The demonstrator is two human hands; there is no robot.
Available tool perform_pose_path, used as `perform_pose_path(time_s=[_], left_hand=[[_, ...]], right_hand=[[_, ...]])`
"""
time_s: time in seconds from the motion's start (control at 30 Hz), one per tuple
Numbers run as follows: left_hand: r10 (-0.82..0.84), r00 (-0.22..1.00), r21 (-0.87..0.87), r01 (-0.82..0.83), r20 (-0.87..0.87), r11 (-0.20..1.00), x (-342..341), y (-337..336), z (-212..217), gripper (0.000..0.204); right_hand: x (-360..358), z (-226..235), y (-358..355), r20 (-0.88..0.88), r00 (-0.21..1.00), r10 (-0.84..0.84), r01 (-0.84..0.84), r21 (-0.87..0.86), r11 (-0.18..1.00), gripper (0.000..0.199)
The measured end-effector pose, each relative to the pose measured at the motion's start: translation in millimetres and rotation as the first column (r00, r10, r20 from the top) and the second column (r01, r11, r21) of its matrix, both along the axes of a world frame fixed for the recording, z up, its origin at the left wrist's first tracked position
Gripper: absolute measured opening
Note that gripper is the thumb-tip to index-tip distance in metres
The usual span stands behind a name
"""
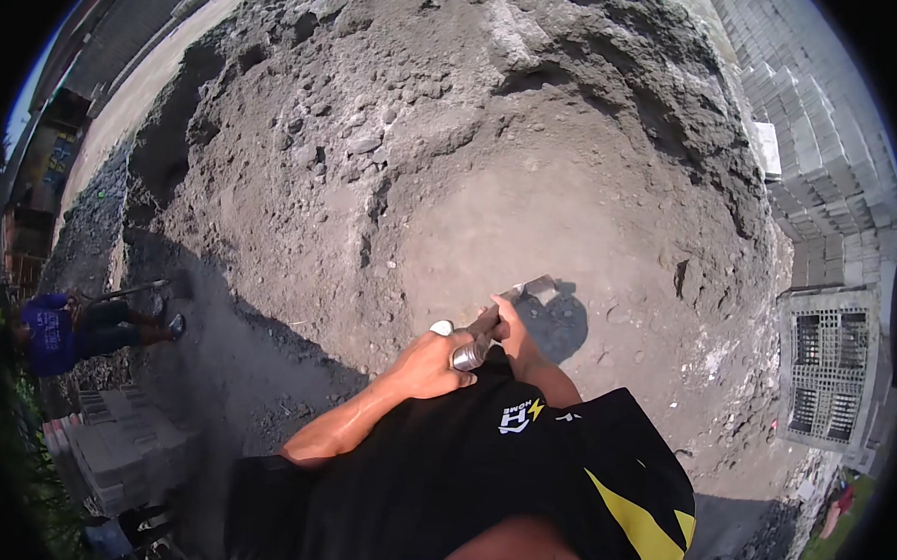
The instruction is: The person uses a hoe to break up and move soil on a construction site. They repeatedly strike the ground and pull soil toward themselves, working alongside another person who is also digging nearby.
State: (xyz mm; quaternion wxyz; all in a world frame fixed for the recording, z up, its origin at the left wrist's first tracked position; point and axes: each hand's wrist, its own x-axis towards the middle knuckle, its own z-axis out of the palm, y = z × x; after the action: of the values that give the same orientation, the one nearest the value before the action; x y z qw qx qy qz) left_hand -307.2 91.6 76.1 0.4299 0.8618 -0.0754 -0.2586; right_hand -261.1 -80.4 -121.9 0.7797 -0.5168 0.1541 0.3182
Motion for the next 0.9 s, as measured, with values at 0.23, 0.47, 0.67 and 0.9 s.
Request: perform_pose_path(time_s=[0.23,0.47,0.67,0.9], left_hand=[[0.53,0.848,-0.031,-0.529,0.003,0.848,-23,-9,39,0.028],[0.729,0.296,-0.631,-0.74,-0.618,-0.234,14,-10,24,0.015],[0.603,0.168,-0.538,-0.674,-0.779,-0.506,144,32,-13,0.016],[0.617,0.257,-0.566,-0.734,-0.743,-0.375,397,98,-137,0.014]], right_hand=[[124,-62,62,-0.533,0.83,-0.165,0.253,0.095,0.963,0.027],[206,-21,122,-0.444,0.896,-0.016,0.115,0.198,0.973,0.03],[291,-26,176,-0.366,0.931,-0.011,0.076,0.163,0.984,0.033],[399,28,200,-0.011,0.926,0.377,-0.376,-0.071,0.924,0.043]])
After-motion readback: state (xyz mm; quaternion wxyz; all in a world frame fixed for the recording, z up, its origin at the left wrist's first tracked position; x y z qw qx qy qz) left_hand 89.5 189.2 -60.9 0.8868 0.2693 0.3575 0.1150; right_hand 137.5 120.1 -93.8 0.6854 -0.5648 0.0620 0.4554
